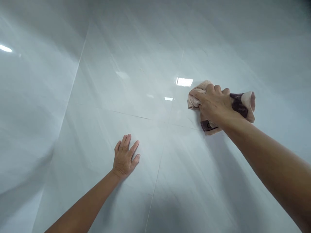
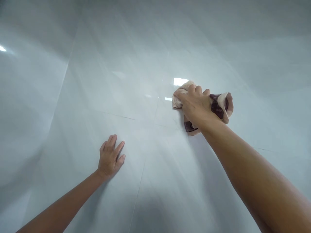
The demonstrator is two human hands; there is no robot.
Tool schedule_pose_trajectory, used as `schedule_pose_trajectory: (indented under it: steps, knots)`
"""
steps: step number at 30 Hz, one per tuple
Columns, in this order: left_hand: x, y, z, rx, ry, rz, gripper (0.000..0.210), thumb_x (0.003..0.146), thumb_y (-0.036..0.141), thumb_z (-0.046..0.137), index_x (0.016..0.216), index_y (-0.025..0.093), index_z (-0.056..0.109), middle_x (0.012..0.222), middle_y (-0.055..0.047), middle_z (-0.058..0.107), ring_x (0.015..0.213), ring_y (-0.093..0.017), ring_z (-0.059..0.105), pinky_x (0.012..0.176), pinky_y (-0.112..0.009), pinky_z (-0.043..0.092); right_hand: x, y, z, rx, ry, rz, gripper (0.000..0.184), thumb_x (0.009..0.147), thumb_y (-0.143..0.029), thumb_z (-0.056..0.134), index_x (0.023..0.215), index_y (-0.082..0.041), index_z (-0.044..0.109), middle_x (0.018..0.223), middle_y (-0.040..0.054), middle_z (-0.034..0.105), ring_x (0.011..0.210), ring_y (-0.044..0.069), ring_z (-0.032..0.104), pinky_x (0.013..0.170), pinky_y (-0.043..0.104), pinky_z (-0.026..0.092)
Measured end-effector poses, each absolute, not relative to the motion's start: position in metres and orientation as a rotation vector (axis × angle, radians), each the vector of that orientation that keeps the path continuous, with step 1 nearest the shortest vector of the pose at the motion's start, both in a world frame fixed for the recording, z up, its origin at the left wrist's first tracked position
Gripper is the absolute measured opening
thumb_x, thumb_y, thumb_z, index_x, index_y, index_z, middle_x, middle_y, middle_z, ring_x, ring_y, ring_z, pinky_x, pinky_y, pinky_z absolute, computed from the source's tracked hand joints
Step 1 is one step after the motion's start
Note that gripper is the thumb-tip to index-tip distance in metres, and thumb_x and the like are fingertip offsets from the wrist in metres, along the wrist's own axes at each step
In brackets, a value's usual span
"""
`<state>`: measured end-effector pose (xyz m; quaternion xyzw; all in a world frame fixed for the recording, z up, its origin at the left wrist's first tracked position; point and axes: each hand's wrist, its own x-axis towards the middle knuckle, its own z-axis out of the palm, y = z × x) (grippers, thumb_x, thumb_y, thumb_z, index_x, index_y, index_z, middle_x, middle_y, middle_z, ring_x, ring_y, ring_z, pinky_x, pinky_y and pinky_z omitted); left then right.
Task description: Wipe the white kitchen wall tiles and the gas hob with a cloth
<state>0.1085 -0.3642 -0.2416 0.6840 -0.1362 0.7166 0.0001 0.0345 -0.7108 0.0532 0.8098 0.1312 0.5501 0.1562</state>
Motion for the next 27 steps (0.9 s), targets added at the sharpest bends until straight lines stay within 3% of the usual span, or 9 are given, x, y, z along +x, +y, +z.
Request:
schedule_pose_trajectory:
  steps: [9,19,27]
  knots:
    - [0.109,-0.365,-0.243,2.142,-0.427,2.227,0.074,0.1,0.033,0.055,0.167,0.036,0.024,0.179,-0.01,0.012,0.164,-0.034,0.021,0.129,-0.056,0.021,0.034,-0.734,0.006,2.302,0.413,1.474,0.048,0.094,-0.024,0.052,0.139,-0.037,0.061,0.107,0.0144,0.049,0.094,0.032,0.046,0.079,0.045,0.037]
    - [0.108,-0.365,-0.244,2.16,-0.455,2.216,0.077,0.1,0.031,0.06,0.168,0.032,0.023,0.178,-0.014,0.013,0.165,-0.036,0.018,0.128,-0.058,0.023,0.033,-0.695,0.054,2.382,0.172,1.591,0.059,0.094,-0.015,0.041,0.146,-0.039,0.055,0.115,0.0159,0.046,0.107,0.04,0.048,0.086,0.052,0.04]
    - [0.109,-0.367,-0.245,2.13,-0.492,2.171,0.084,0.099,0.031,0.063,0.169,0.034,0.017,0.179,-0.014,0.008,0.164,-0.038,0.019,0.128,-0.061,0.023,0.025,-0.707,-0.053,2.299,0.206,1.509,0.058,0.096,-0.011,0.041,0.146,-0.039,0.052,0.115,0.0138,0.051,0.096,0.031,0.048,0.08,0.042,0.039]
